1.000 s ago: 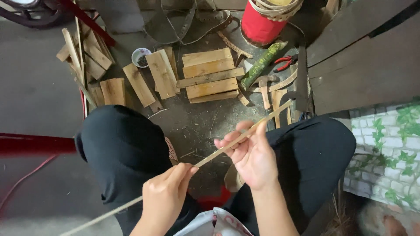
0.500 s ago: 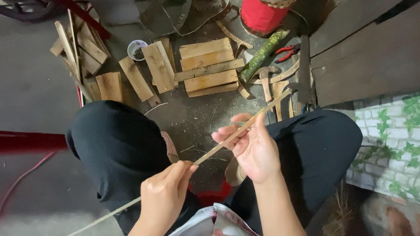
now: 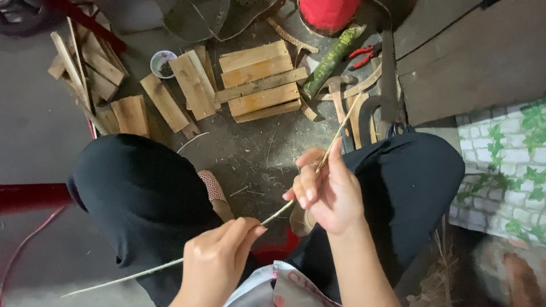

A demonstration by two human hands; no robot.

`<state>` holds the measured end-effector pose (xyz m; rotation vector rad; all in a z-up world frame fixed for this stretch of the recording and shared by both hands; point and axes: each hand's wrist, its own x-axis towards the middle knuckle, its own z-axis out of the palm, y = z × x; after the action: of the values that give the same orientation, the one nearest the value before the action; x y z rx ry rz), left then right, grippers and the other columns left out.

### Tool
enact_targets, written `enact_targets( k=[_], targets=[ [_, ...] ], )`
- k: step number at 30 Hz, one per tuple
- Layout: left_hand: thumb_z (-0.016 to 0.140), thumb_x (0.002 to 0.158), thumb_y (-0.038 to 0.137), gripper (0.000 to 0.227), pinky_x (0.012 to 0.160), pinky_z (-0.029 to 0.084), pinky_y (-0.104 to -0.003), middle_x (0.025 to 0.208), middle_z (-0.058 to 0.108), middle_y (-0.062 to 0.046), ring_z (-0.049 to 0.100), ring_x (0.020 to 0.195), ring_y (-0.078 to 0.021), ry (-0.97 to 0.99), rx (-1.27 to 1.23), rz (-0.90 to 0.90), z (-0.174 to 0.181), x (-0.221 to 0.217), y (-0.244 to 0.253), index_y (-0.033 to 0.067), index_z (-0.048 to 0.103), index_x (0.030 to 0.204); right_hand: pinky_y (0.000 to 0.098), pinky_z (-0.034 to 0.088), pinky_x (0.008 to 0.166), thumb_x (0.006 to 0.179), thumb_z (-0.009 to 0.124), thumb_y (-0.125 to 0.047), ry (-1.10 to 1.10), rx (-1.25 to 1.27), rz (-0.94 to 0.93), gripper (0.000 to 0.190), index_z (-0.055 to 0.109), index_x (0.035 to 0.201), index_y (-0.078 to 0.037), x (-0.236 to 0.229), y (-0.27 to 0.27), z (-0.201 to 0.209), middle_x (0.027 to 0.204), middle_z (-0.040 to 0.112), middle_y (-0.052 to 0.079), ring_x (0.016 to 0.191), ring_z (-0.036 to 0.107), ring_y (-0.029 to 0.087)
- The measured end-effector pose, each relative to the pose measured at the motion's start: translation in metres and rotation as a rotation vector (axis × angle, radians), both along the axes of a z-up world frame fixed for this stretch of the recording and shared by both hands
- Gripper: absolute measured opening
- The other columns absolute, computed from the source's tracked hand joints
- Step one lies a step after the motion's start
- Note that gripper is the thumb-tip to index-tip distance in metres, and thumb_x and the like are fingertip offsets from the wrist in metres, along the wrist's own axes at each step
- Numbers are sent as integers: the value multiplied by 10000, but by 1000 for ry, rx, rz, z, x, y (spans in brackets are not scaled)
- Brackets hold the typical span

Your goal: Using a curved blade to split and shave a bamboo strip to a desired thickness.

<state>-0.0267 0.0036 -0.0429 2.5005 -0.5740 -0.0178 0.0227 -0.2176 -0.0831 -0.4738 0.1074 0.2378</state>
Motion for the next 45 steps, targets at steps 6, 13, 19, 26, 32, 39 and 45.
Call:
enact_targets(
  k=[6,13,19,26,32,39,45],
  targets=[
    [647,1002,239,106,445,389,-297,670,603,49,547,497,-147,-123,57,104,2,1,-1,174,665,921,514,588,997,1054,394,-547,-84,-131,-159,745,501,1433,86,4,3,23,1066,762,243,994,751,363],
    [686,969,252,110,496,446,-296,683,567,38,554,524,-147,151,-88,-1,5,9,13,189,692,1059,473,655,786,1084,437,-159,88,-730,-317,331,418,1401,-68,6,-27,33,913,668,270,739,728,368],
    [726,920,144,17,577,540,-267,844,733,17,686,649,-125,263,-224,-19,24,22,38,138,732,934,416,594,926,1015,519,-192,-246,-1154,-268,623,249,1559,-54,-10,-64,68,1322,575,275,997,693,337],
    [655,1039,124,90,545,372,-329,796,577,-34,482,597,-205,-459,152,-80,46,36,47,98,657,953,494,397,1104,930,768,-426,-848,-2445,-72,402,689,1134,-89,-7,-56,82,1159,701,81,1161,626,332],
    [683,1003,411,285,655,462,-369,831,627,-6,608,718,-230,-243,297,25,43,46,85,132,627,1019,355,550,892,1020,724,-369,-901,-2630,84,307,624,807,-173,-15,-71,79,791,668,-47,828,676,195],
    [730,1041,290,293,478,374,-311,680,492,6,463,534,-155,-424,291,108,22,42,98,122,597,840,349,587,577,942,478,-696,-333,-2774,699,315,583,929,-400,-21,-64,62,710,682,-156,659,732,187],
    [635,1073,233,259,459,325,-285,703,509,19,438,509,-141,-451,250,152,24,39,101,126,591,842,316,406,564,960,650,-305,-541,-2146,313,240,626,775,-154,-30,-83,38,573,483,-11,503,472,145]
  ],
)
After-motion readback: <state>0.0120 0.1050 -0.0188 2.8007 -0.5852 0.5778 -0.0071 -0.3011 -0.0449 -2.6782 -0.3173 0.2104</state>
